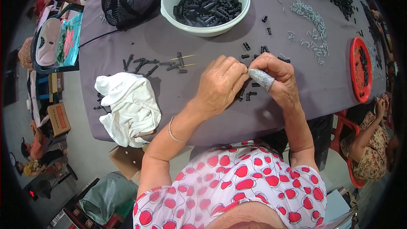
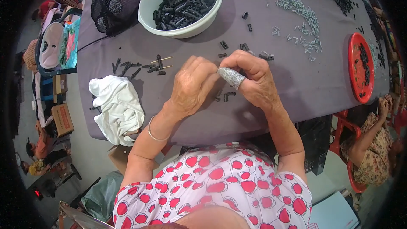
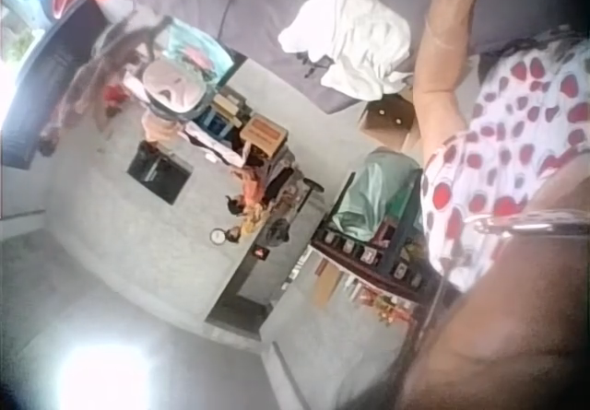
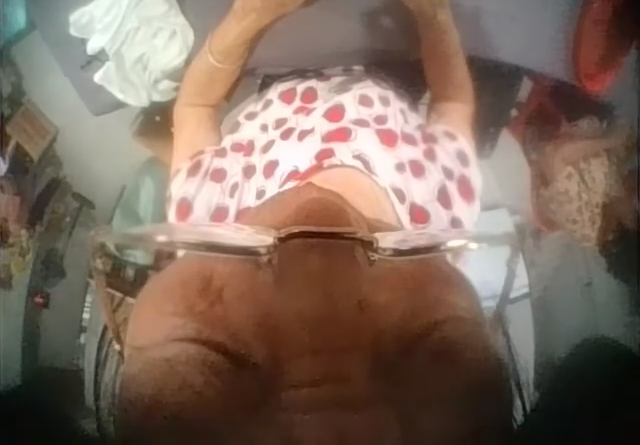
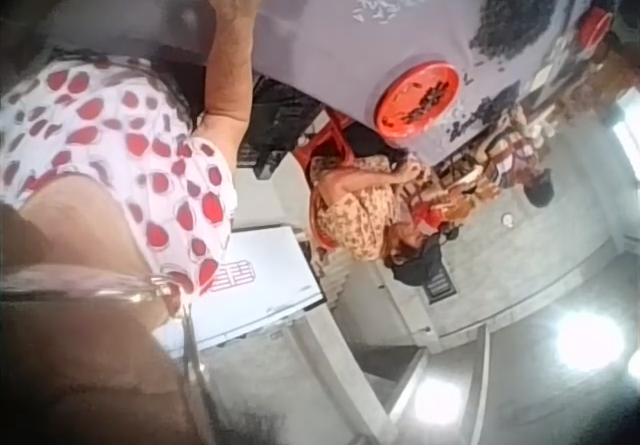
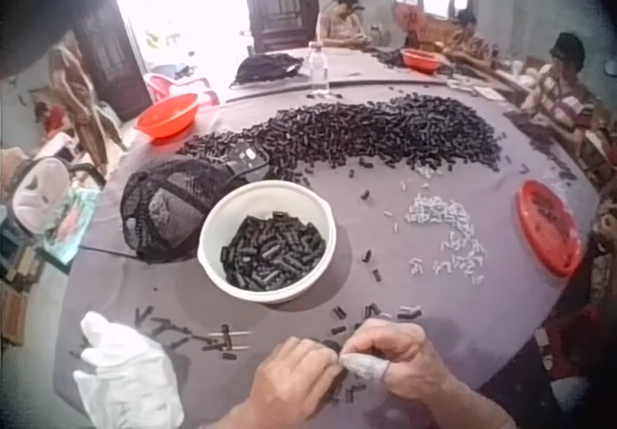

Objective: Assembling small black plastic components at a workshop table.

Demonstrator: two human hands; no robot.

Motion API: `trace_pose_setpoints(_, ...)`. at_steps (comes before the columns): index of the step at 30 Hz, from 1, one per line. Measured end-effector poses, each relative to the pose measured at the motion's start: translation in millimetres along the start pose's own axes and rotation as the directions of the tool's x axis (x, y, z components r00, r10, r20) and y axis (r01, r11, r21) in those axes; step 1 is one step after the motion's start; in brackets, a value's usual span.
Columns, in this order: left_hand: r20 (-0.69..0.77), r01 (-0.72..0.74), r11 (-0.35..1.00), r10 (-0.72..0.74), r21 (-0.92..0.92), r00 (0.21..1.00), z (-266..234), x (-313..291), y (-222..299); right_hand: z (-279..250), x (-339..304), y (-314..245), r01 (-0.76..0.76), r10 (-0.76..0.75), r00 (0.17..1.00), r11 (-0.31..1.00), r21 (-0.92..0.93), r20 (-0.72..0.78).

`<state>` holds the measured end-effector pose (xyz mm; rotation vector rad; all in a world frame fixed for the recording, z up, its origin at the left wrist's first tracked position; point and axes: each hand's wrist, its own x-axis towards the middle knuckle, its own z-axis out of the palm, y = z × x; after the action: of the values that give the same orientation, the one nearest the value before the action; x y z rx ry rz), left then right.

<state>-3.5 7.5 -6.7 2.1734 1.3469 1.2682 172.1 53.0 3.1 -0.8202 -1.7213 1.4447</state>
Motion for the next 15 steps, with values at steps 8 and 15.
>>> trace_pose_setpoints(8, 0.089, 0.04, 0.995, -0.032, -0.093, 0.996, -4, 0, -4, 0, -1, -5, 0.096, -0.098, 0.977, 0.995, -0.018, -0.189)
trace_pose_setpoints(15, 0.021, 0.008, 0.991, -0.011, 0.135, 1.0, -1, 2, -5, -6, -3, 1, 0.046, -0.086, 0.939, 0.991, -0.127, -0.333)
